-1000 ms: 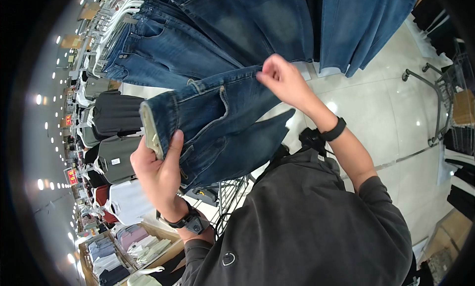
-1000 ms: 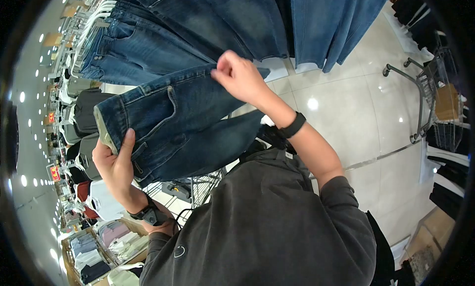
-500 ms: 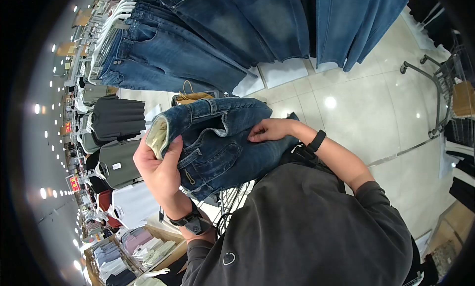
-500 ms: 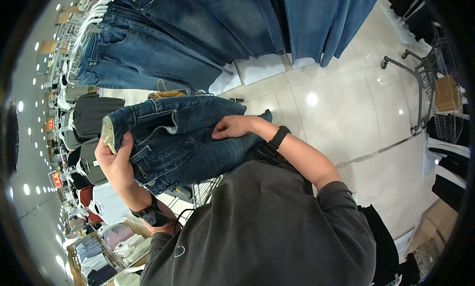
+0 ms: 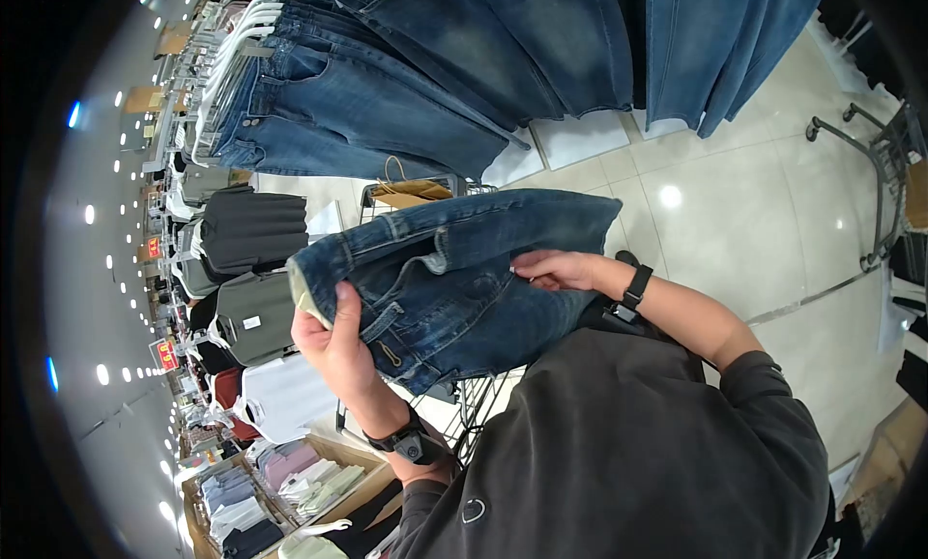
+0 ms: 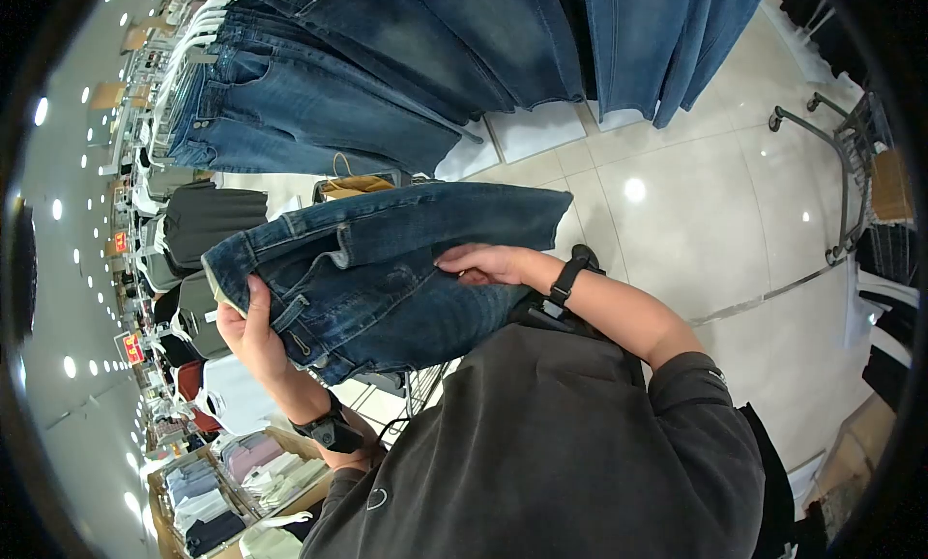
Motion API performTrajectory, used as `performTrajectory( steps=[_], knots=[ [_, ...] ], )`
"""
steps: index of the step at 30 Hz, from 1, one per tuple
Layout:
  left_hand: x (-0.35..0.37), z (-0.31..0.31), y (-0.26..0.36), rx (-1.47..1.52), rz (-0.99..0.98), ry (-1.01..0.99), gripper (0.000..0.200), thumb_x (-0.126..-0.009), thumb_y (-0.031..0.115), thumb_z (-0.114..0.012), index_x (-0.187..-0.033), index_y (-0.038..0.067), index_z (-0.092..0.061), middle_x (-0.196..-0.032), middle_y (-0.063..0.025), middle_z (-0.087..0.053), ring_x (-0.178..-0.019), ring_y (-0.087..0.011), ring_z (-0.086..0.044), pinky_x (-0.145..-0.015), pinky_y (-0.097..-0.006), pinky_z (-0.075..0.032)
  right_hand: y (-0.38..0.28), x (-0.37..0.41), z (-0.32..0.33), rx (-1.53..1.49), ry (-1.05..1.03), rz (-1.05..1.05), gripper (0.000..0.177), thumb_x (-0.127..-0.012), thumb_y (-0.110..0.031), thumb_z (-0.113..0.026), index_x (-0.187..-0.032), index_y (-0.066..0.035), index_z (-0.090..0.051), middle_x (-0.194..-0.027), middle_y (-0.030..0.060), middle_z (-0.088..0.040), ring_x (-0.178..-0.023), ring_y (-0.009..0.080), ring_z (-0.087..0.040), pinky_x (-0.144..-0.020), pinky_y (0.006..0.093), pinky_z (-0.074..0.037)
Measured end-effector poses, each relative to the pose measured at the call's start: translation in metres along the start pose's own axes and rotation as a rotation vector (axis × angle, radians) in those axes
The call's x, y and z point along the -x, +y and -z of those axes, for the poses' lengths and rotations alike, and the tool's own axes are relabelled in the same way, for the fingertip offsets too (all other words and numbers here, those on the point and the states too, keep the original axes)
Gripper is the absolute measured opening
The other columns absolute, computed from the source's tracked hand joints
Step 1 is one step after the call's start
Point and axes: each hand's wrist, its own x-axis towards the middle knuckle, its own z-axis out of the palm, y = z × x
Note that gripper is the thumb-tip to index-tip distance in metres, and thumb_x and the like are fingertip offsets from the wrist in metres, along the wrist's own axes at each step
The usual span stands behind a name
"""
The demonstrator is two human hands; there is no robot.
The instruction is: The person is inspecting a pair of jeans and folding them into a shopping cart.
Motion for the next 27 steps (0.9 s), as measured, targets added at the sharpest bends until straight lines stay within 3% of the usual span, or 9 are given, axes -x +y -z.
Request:
performTrajectory(
  steps=[2,3,6,7,11,18,21,24,27],
  knots=[
    [0.001,0.012,-0.009,-0.012,-0.006,0.043,0.020,-0.086,0.000,-0.064,-0.106,-0.003,-0.062,-0.098,-0.0038,-0.065,-0.084,-0.0076,-0.056,-0.078,-0.0209,-0.043,-0.004,0.012,0.007,-0.025,0.026,0.148,0.030,-0.092,-0.025,-0.062,-0.115,-0.006,-0.059,-0.075,-0.0089,-0.052,-0.061,0.0005,-0.043,-0.052,0.0158,-0.033],
    [0.001,0.017,-0.012,0.001,0.005,0.036,0.020,-0.087,0.000,-0.063,-0.107,-0.003,-0.060,-0.100,-0.0053,-0.065,-0.087,-0.0088,-0.058,-0.081,-0.0227,-0.045,-0.009,0.017,0.004,-0.035,0.106,0.141,0.019,-0.091,-0.020,-0.063,-0.105,-0.008,-0.059,-0.072,-0.0087,-0.049,-0.057,0.0008,-0.041,-0.050,0.0180,-0.032],
    [0.004,0.021,-0.022,0.005,0.035,0.096,0.022,-0.088,0.002,-0.062,-0.110,-0.004,-0.059,-0.102,-0.0076,-0.065,-0.090,-0.0115,-0.060,-0.084,-0.0254,-0.046,-0.019,0.032,0.009,-0.030,0.122,0.256,0.021,-0.090,-0.013,-0.063,-0.106,-0.006,-0.053,-0.072,-0.0053,-0.048,-0.053,0.0016,-0.040,-0.049,0.0173,-0.034],
    [0.005,0.021,-0.025,0.011,0.050,0.116,0.023,-0.089,0.003,-0.062,-0.111,-0.004,-0.058,-0.103,-0.0084,-0.065,-0.091,-0.0125,-0.060,-0.084,-0.0262,-0.046,-0.023,0.039,0.006,-0.076,0.128,0.328,0.017,-0.089,-0.010,-0.063,-0.099,-0.007,-0.050,-0.068,-0.0044,-0.045,-0.049,0.0026,-0.038,-0.048,0.0175,-0.033],
    [0.009,0.023,-0.039,0.049,0.133,0.192,0.025,-0.091,0.005,-0.061,-0.113,-0.005,-0.057,-0.106,-0.0108,-0.065,-0.092,-0.0153,-0.061,-0.086,-0.0286,-0.047,-0.031,0.060,0.003,-0.107,0.177,0.440,0.014,-0.090,-0.008,-0.062,-0.097,-0.008,-0.050,-0.068,-0.0047,-0.047,-0.048,0.0042,-0.039,-0.045,0.0170,-0.028],
    [0.012,0.029,-0.057,0.085,0.205,0.225,0.025,-0.091,0.007,-0.061,-0.113,-0.004,-0.057,-0.106,-0.0112,-0.065,-0.092,-0.0158,-0.062,-0.085,-0.0291,-0.047,-0.049,0.088,-0.023,0.358,0.497,0.435,0.020,-0.086,-0.014,-0.069,-0.087,-0.008,-0.050,-0.073,-0.0022,-0.052,-0.051,0.0038,-0.044,-0.045,0.0181,-0.031],
    [0.012,0.028,-0.061,0.093,0.223,0.235,0.024,-0.091,0.007,-0.061,-0.112,-0.003,-0.057,-0.106,-0.0109,-0.066,-0.092,-0.0157,-0.063,-0.085,-0.0290,-0.048,-0.043,0.082,-0.010,0.549,0.540,0.589,0.023,-0.085,-0.015,-0.070,-0.085,-0.006,-0.049,-0.073,-0.0025,-0.050,-0.056,0.0063,-0.043,-0.051,0.0196,-0.035],
    [0.014,0.026,-0.063,0.141,0.255,0.246,0.022,-0.092,0.008,-0.061,-0.111,-0.003,-0.058,-0.105,-0.0104,-0.066,-0.091,-0.0156,-0.063,-0.084,-0.0291,-0.048,-0.046,0.088,-0.007,0.965,0.663,0.829,0.026,-0.083,-0.015,-0.071,-0.084,-0.005,-0.048,-0.074,-0.0031,-0.048,-0.063,0.0077,-0.042,-0.058,0.0226,-0.037],
    [0.015,0.025,-0.068,0.191,0.296,0.247,0.021,-0.092,0.008,-0.060,-0.111,-0.003,-0.059,-0.104,-0.0101,-0.066,-0.090,-0.0154,-0.063,-0.083,-0.0293,-0.049,-0.054,0.096,-0.012,1.074,0.710,0.868,0.026,-0.083,-0.014,-0.071,-0.084,-0.005,-0.047,-0.075,-0.0033,-0.045,-0.067,0.0079,-0.042,-0.063,0.0245,-0.038]
  ],
)
